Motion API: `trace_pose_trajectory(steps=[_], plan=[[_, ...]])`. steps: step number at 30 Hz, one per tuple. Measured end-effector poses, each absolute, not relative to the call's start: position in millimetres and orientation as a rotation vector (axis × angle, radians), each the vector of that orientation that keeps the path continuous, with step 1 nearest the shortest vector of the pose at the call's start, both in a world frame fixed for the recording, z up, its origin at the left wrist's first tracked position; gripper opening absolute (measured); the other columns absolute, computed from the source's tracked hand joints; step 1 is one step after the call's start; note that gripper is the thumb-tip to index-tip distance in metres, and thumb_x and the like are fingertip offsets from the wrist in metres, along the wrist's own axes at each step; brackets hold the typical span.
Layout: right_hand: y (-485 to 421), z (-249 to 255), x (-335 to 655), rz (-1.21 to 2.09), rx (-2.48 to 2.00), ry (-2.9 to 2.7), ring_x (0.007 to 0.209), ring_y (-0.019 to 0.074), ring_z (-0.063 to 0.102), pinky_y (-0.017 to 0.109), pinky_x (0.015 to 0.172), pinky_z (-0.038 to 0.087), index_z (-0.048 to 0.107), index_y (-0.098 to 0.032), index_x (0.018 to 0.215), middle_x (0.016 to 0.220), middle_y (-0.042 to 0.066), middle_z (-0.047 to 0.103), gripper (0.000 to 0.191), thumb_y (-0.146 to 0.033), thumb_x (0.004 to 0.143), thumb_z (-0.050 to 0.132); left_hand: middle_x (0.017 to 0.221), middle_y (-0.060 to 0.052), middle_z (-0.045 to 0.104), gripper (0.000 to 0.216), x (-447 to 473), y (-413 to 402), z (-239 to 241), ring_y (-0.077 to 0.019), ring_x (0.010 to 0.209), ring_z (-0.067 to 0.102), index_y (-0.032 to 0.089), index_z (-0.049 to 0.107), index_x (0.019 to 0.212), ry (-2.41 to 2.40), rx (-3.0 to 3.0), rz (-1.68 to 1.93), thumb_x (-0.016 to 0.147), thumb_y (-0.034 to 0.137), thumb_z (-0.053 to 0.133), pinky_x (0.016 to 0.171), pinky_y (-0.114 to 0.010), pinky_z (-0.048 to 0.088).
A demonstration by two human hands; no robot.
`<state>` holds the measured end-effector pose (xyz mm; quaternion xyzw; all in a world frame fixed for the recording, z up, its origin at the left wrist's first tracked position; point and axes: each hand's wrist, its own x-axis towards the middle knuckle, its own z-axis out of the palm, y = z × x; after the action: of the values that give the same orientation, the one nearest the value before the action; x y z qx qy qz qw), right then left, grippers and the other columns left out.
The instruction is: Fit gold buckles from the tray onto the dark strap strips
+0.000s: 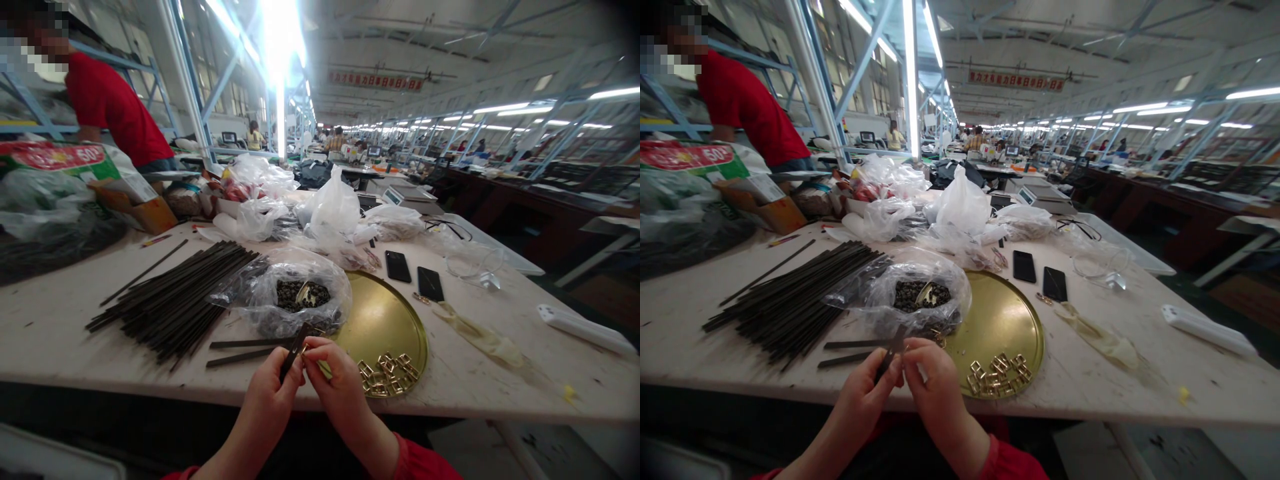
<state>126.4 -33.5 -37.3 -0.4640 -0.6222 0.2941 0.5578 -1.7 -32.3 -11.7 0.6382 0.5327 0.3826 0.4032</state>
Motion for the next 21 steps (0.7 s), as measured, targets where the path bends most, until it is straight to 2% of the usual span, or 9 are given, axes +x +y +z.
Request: trace_pose_trajectory(steps=[7, 12, 15, 18, 21], plan=[[-32.2, -37.0, 117.8, 1.003, -1.109, -1.198, 0.076, 0.0173, 0.062, 0.029, 0.067, 0.049, 0.054, -0.019, 0.066, 0.09, 0.006, 0.065, 0.008, -0.017, 0.074, 0.058, 0.057, 0.005, 0.047, 0.022, 0.4, -33.6, -12.8, -0.014, 0.056, 0.045, 0.02, 0.046, 0.064, 1.384, 1.618, 0.988, 0.082, 0.034, 0.045, 0.054, -0.023, 0.036], [-34.5, -37.2, 124.1, 0.796, -1.106, -1.405, 0.092, 0.0186, 0.06, 0.031, 0.082, 0.044, 0.061, -0.021, 0.071, 0.097, 0.006, 0.066, 0.007, -0.017, 0.075, 0.057, 0.058, 0.005, 0.046, 0.022, 1.5, -31.9, -18.0, -0.0138, 0.056, 0.044, 0.021, 0.045, 0.065, 1.387, 1.574, 1.015, 0.082, 0.035, 0.043, 0.054, -0.023, 0.037], [-32.6, -37.3, 126.0, 0.817, -1.068, -1.441, 0.094, 0.019, 0.059, 0.031, 0.082, 0.044, 0.062, -0.021, 0.071, 0.098, 0.006, 0.066, 0.008, -0.018, 0.076, 0.057, 0.059, 0.005, 0.048, 0.021, 0.3, -31.7, -19.3, -0.0141, 0.057, 0.046, 0.02, 0.046, 0.066, 1.387, 1.571, 1.011, 0.082, 0.034, 0.044, 0.055, -0.024, 0.038], [-28.7, -35.8, 122.0, 1.085, -1.048, -1.18, 0.071, 0.0155, 0.061, 0.028, 0.067, 0.048, 0.058, -0.019, 0.066, 0.08, 0.003, 0.067, 0.011, -0.025, 0.074, 0.062, 0.057, 0.005, 0.05, 0.02, -0.9, -32.3, -17.2, -0.0143, 0.055, 0.048, 0.02, 0.048, 0.065, 1.399, 1.583, 0.966, 0.081, 0.033, 0.046, 0.054, -0.024, 0.037], [-27.4, -34.1, 117.9, 1.331, -1.004, -0.966, 0.053, 0.0116, 0.056, 0.026, 0.056, 0.048, 0.053, -0.019, 0.065, 0.062, -0.002, 0.063, 0.017, -0.031, 0.073, 0.062, 0.057, 0.004, 0.053, 0.021, -0.7, -32.5, -14.2, -0.0145, 0.055, 0.048, 0.02, 0.049, 0.065, 1.403, 1.567, 0.951, 0.08, 0.034, 0.046, 0.054, -0.024, 0.037]])
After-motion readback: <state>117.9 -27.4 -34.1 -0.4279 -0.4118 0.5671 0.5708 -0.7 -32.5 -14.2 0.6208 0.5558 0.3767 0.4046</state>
